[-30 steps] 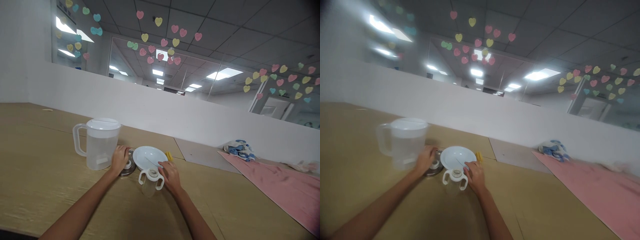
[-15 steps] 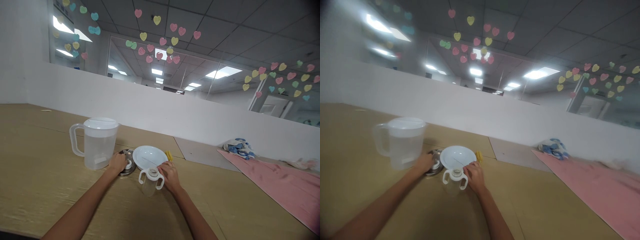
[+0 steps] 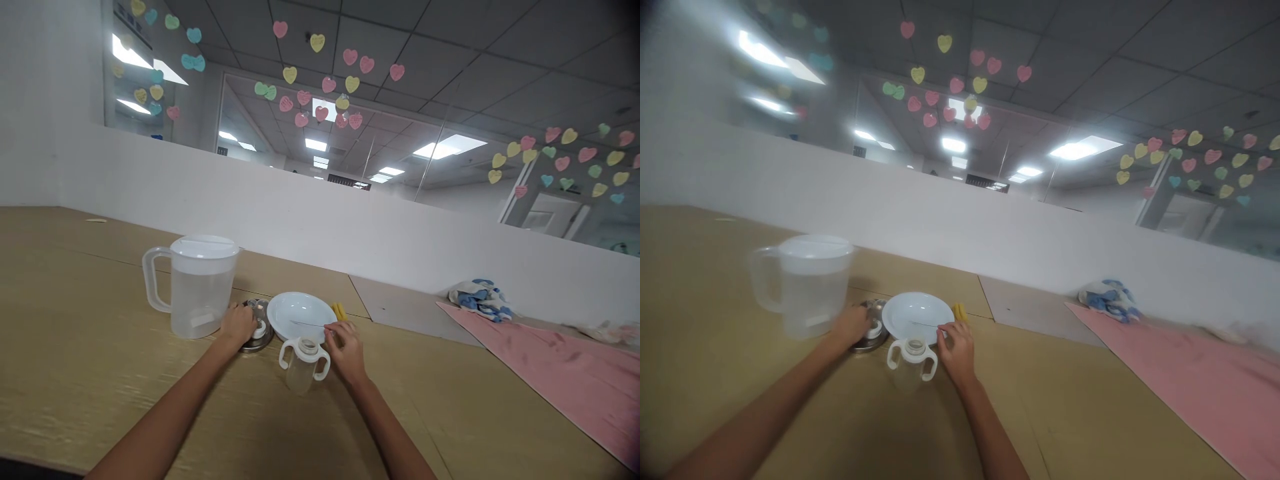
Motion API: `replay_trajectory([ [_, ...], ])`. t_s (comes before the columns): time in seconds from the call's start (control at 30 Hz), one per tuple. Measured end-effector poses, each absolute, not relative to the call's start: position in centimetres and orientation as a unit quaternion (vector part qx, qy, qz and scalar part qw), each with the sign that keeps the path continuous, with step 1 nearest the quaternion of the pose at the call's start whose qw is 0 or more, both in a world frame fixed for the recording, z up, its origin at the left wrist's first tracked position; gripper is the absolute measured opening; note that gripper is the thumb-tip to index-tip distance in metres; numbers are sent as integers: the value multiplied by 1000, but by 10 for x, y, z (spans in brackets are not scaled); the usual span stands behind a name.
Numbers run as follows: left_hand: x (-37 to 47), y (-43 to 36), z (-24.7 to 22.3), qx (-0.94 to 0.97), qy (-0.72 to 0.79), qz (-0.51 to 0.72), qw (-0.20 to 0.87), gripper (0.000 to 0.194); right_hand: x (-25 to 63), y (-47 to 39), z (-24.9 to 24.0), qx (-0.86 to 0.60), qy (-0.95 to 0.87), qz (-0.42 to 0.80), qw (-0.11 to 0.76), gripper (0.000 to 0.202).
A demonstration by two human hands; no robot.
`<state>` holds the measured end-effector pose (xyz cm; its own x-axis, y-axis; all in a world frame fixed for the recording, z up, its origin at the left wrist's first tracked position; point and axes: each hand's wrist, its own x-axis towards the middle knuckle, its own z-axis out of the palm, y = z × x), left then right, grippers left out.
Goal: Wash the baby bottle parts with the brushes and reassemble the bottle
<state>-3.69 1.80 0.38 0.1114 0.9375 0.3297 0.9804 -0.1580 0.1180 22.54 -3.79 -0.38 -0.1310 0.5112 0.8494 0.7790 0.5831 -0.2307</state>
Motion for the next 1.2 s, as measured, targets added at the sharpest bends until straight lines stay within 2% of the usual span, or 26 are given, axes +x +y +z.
replay_trajectory([
  [0.27, -39, 8, 19, -724, -641, -228, 111, 24, 229, -35, -8, -467, -705, -167, 507, 18],
  [0.4, -37, 6, 21, -682, -591, -424, 73, 25, 230, -32, -11, -469, -705, -172, 503, 18],
  [0.5, -30, 5, 24, -645, -509, -569, -18, 19, 230, -32, -13, -472, -702, -173, 505, 20],
  [0.57, -23, 4, 26, -640, -462, -608, -81, 17, 229, -32, -13, -474, -699, -173, 507, 21],
  [0.73, -5, -4, 25, -683, -390, -581, -208, 24, 228, -32, -11, -480, -697, -165, 506, 21],
  [0.8, 0, -7, 21, -716, -373, -547, -224, 26, 228, -32, -11, -480, -698, -160, 507, 20],
  [1.0, 7, -9, 9, -791, -382, -455, -149, 34, 229, -34, -9, -492, -681, -105, 532, 21],
  [1.2, 12, -6, -2, -797, -404, -438, -94, 36, 223, -25, 12, -502, -665, -6, 552, 27],
])
